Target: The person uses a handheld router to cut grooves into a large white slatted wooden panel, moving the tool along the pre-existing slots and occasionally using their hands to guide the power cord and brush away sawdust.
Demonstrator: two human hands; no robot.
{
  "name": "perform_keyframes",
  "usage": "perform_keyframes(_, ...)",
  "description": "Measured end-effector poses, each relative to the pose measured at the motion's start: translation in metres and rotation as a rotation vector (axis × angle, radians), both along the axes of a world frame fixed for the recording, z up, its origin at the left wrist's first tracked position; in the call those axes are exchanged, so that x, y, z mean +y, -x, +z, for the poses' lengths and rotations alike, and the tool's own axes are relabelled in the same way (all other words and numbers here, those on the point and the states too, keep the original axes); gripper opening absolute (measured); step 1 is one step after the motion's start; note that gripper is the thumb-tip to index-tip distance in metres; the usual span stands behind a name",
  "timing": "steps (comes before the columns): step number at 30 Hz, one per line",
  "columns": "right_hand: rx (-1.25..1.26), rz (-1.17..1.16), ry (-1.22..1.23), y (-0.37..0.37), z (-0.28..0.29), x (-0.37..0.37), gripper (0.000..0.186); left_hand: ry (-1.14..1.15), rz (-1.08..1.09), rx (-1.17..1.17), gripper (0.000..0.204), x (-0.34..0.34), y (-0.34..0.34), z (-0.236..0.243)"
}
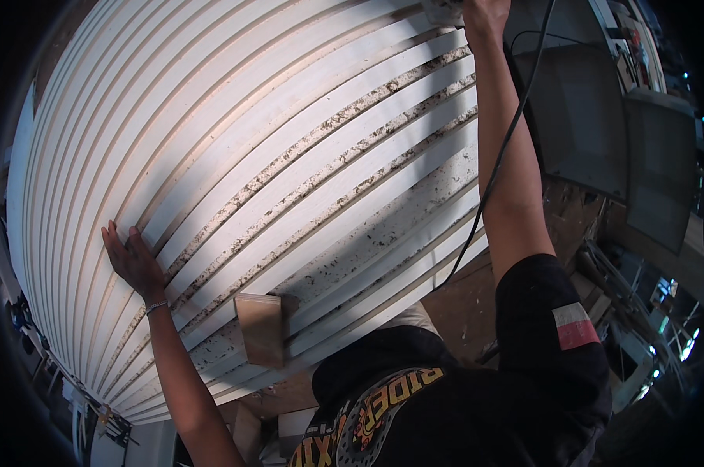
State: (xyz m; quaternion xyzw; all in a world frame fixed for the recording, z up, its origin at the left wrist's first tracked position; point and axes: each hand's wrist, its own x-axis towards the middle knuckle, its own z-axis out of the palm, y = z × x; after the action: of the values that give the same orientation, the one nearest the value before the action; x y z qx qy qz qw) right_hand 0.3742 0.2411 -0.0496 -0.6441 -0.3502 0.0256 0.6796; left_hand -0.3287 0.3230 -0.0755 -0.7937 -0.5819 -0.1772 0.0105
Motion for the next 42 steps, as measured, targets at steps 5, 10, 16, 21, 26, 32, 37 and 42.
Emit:
perform_keyframes(5,0.007,-0.02,0.045,0.016,0.005,0.001,0.047,0.013,0.002,-0.038,0.057,-0.002,0.0,0.002)
perform_keyframes(10,0.097,0.21,0.032,0.049,0.014,-0.003,0.03,0.011,0.005,-0.037,0.059,0.0,-0.001,0.001)
perform_keyframes(16,0.091,0.4,0.036,0.105,0.016,0.002,0.021,-0.003,0.04,-0.009,0.062,-0.001,0.007,-0.007)
perform_keyframes(21,0.124,0.507,0.086,0.167,0.019,0.008,0.02,-0.04,0.076,0.02,0.063,-0.002,0.005,-0.008)
perform_keyframes(26,0.017,0.506,0.244,0.228,0.022,0.012,0.033,-0.115,0.078,0.021,0.06,-0.004,-0.002,-0.006)
perform_keyframes(32,0.073,0.656,0.194,0.304,0.014,0.029,0.036,-0.083,0.113,0.047,0.059,-0.003,0.002,-0.008)
perform_keyframes(37,0.101,0.808,0.202,0.385,0.018,0.042,0.031,0.011,-0.029,-0.054,0.06,-0.022,0.024,-0.006)
perform_keyframes(42,0.023,0.87,0.272,0.475,0.024,0.053,0.027,0.108,0.077,0.103,0.058,-0.109,0.122,0.01)
